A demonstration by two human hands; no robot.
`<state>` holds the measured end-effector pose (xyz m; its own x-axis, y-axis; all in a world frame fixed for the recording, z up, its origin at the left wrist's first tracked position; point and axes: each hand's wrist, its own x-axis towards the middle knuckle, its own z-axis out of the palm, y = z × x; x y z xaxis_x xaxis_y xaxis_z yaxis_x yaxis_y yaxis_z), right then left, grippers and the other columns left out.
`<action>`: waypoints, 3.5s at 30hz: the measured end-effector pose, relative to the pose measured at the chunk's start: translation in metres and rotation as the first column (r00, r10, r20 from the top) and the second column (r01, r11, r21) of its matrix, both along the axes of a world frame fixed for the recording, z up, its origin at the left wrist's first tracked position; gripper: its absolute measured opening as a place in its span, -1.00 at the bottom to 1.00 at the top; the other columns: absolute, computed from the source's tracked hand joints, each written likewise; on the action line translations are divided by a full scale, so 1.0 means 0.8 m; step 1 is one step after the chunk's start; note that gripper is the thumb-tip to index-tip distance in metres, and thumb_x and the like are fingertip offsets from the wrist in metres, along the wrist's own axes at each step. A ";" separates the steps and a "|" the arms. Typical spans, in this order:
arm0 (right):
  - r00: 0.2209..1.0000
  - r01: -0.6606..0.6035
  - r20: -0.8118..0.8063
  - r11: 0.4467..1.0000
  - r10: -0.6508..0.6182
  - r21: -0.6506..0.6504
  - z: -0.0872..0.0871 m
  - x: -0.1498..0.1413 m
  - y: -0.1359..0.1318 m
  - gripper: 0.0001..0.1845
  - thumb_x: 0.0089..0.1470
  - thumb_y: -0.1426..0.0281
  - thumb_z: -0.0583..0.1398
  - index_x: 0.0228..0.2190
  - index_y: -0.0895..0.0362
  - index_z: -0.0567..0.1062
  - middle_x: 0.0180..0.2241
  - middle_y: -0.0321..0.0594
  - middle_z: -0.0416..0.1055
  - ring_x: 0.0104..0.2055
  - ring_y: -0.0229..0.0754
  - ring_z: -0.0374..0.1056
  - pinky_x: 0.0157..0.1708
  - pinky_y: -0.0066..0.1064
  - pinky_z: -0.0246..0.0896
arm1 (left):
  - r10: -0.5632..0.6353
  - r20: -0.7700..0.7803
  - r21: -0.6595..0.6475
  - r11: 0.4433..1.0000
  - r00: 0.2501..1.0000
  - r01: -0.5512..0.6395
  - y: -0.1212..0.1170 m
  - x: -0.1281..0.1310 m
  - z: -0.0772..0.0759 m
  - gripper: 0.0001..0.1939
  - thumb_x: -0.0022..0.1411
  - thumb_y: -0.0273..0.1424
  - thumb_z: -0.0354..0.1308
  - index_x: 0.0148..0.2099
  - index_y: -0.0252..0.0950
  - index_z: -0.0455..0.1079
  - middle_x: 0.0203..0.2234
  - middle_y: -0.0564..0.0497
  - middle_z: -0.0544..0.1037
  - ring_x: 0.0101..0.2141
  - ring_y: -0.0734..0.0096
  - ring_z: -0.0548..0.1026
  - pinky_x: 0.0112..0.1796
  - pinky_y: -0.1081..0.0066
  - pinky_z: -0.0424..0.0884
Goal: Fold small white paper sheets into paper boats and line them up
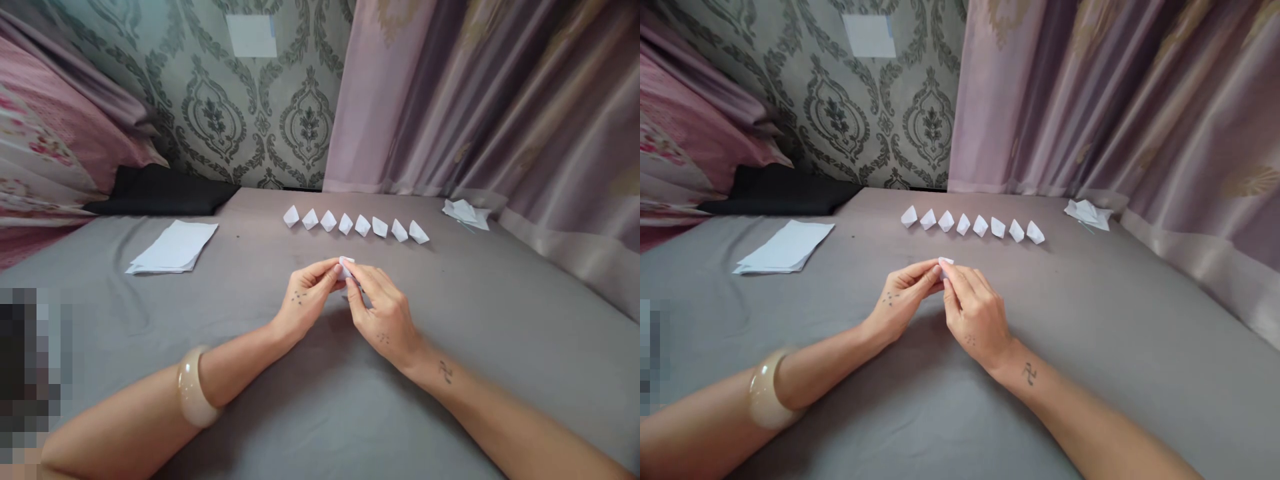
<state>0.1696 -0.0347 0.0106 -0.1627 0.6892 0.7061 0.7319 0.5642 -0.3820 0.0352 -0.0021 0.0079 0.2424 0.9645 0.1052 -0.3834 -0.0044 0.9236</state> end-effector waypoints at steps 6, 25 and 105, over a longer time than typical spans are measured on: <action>0.981 0.041 -0.183 0.991 -0.064 -0.129 0.008 -0.005 -0.003 -0.71 0.15 0.47 0.08 -0.08 0.05 0.40 -0.16 -0.20 0.49 -0.16 -0.17 0.41 -0.15 -0.28 0.35 | 0.000 -0.015 0.033 0.999 1.000 0.000 0.000 0.000 0.002 -0.75 0.15 -0.30 0.22 -0.13 -0.27 0.54 -0.20 -0.04 0.60 -0.11 0.23 0.52 -0.04 0.25 0.45; 0.917 -0.071 -0.395 0.956 -0.049 -0.284 0.020 -0.006 0.003 -0.82 0.14 0.34 0.13 -0.35 0.09 0.52 -0.28 -0.19 0.48 -0.26 -0.21 0.41 -0.31 -0.39 0.32 | -0.022 -0.014 0.097 0.995 1.000 0.023 0.000 0.001 -0.006 -0.74 0.15 -0.29 0.23 -0.11 -0.24 0.54 -0.21 -0.02 0.61 -0.15 0.25 0.54 -0.04 0.23 0.44; 0.421 -0.798 -0.791 0.233 -0.444 -0.555 0.053 0.028 0.026 -0.80 -0.32 0.65 0.25 -0.58 0.14 0.49 -0.48 -0.39 0.34 -0.41 -0.38 0.17 -0.43 -0.49 0.06 | -0.022 -0.294 0.309 0.944 0.955 0.116 -0.002 -0.014 0.018 -0.84 0.12 -0.35 0.25 -0.22 -0.13 0.59 -0.33 -0.02 0.43 -0.30 0.42 0.35 -0.27 0.39 0.33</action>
<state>0.1922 -0.0142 0.0527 -0.3144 0.8437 -0.4351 -0.3073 -0.5241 -0.7943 0.0243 -0.0036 0.0227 0.3724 0.8706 0.3216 -0.1164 -0.3000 0.9468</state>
